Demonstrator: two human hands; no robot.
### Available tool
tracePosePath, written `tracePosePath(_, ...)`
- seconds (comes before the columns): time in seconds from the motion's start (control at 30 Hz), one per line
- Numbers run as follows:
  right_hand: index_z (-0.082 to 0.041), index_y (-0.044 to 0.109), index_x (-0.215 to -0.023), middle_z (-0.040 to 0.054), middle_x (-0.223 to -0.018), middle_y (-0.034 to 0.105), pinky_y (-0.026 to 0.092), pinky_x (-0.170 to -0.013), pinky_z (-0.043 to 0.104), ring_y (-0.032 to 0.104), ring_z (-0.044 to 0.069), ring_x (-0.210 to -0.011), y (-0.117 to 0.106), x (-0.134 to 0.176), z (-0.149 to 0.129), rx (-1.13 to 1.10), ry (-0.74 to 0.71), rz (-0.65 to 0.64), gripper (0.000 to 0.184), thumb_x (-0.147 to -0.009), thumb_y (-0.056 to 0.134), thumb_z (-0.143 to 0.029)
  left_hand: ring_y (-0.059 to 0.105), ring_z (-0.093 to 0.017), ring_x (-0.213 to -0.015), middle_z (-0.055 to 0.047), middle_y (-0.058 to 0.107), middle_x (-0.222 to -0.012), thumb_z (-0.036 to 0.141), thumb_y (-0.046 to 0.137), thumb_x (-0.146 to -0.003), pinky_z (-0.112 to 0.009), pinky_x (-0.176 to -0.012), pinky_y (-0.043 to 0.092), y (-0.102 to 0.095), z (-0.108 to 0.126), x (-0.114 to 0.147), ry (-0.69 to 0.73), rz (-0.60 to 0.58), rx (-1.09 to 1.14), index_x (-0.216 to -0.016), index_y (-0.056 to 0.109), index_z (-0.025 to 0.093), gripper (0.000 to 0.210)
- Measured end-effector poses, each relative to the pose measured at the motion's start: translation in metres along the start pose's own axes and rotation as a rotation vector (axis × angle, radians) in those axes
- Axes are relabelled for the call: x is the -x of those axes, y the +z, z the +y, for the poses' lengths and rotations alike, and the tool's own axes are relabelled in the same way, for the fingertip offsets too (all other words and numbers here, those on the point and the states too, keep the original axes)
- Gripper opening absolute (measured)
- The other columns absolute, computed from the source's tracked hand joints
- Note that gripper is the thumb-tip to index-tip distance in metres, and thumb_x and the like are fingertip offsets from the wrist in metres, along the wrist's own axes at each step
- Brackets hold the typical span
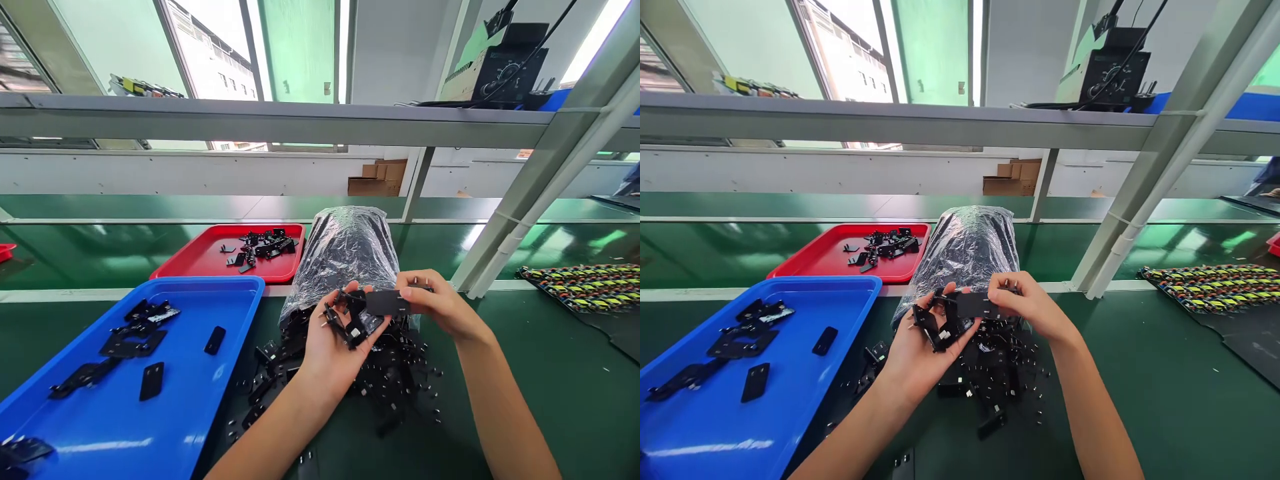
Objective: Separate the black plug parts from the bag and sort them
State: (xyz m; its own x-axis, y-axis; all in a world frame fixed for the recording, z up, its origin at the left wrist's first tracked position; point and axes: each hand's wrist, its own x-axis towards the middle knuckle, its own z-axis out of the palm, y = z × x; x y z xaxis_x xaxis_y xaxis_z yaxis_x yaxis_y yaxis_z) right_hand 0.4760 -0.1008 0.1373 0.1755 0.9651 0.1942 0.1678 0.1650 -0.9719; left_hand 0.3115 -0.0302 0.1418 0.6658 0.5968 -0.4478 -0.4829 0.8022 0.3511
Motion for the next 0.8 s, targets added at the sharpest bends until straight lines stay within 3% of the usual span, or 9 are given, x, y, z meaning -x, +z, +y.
tracePosePath(0.13,-0.019,0.047,-0.053,-0.0077,-0.048,0.028,0.021,-0.043,0.022,0.020,0.006,-0.043,-0.017,-0.009,0.011,-0.299,0.079,-0.003,0.030,-0.067,0.066,-0.037,0.070,-0.023,-0.077,-0.008,0.072,-0.084,0.025,0.049,-0.087,-0.037,-0.065,0.058,0.000,-0.003,0.000,-0.103,-0.050,-0.112,-0.086,0.067,0.014,0.021)
tracePosePath(0.27,-0.019,0.043,-0.049,-0.0086,-0.042,0.028,0.018,-0.039,0.020,0.018,0.004,-0.038,-0.022,-0.014,0.015,-0.413,0.110,0.002,0.031,-0.065,0.064,-0.036,0.071,-0.025,-0.077,-0.009,0.071,-0.082,0.030,0.048,-0.088,-0.033,-0.059,0.057,0.000,-0.005,0.003,-0.204,-0.174,-0.234,-0.087,0.069,0.013,0.026)
tracePosePath(0.37,-0.019,0.045,-0.051,-0.0092,-0.042,0.029,0.016,-0.038,0.019,0.015,0.003,-0.038,-0.020,-0.017,0.018,-0.419,0.149,-0.026,0.029,-0.065,0.066,-0.033,0.070,-0.024,-0.077,-0.009,0.070,-0.081,0.031,0.047,-0.090,-0.032,-0.058,0.058,0.001,-0.009,0.005,-0.221,-0.194,-0.332,-0.097,0.070,0.012,0.030)
tracePosePath(0.47,-0.019,0.044,-0.053,-0.0101,-0.042,0.027,0.020,-0.039,0.019,0.017,0.004,-0.039,-0.014,-0.020,0.020,-0.430,0.149,-0.013,0.033,-0.070,0.067,-0.036,0.070,-0.022,-0.076,-0.008,0.071,-0.095,0.031,0.046,-0.090,-0.031,-0.057,0.058,0.001,-0.011,0.005,-0.206,-0.185,-0.335,-0.106,0.068,0.013,0.032)
tracePosePath(0.6,-0.018,0.049,-0.059,-0.0104,-0.044,0.026,0.025,-0.044,0.021,0.018,0.005,-0.041,-0.004,-0.022,0.021,-0.418,0.050,0.053,0.040,-0.081,0.062,-0.049,0.069,-0.019,-0.073,-0.005,0.070,-0.108,0.029,0.045,-0.091,-0.029,-0.056,0.057,0.002,-0.007,0.005,-0.114,-0.155,-0.273,-0.108,0.067,0.015,0.031)
tracePosePath(0.7,-0.016,0.058,-0.066,-0.0106,-0.048,0.024,0.022,-0.046,0.022,0.017,0.005,-0.045,0.003,-0.021,0.019,-0.287,0.026,0.125,0.035,-0.079,0.067,-0.047,0.069,-0.017,-0.075,-0.004,0.068,-0.114,0.030,0.045,-0.092,-0.028,-0.058,0.057,0.004,-0.003,0.006,-0.040,-0.129,-0.238,-0.108,0.067,0.016,0.031)
tracePosePath(0.8,-0.016,0.064,-0.070,-0.0079,-0.051,0.030,0.021,-0.047,0.023,0.022,0.007,-0.048,0.012,-0.019,0.015,-0.090,0.054,0.163,0.032,-0.079,0.066,-0.046,0.069,-0.017,-0.075,-0.005,0.070,-0.107,0.028,0.047,-0.091,-0.028,-0.059,0.057,0.005,-0.001,0.007,-0.017,-0.116,-0.236,-0.109,0.067,0.016,0.030)
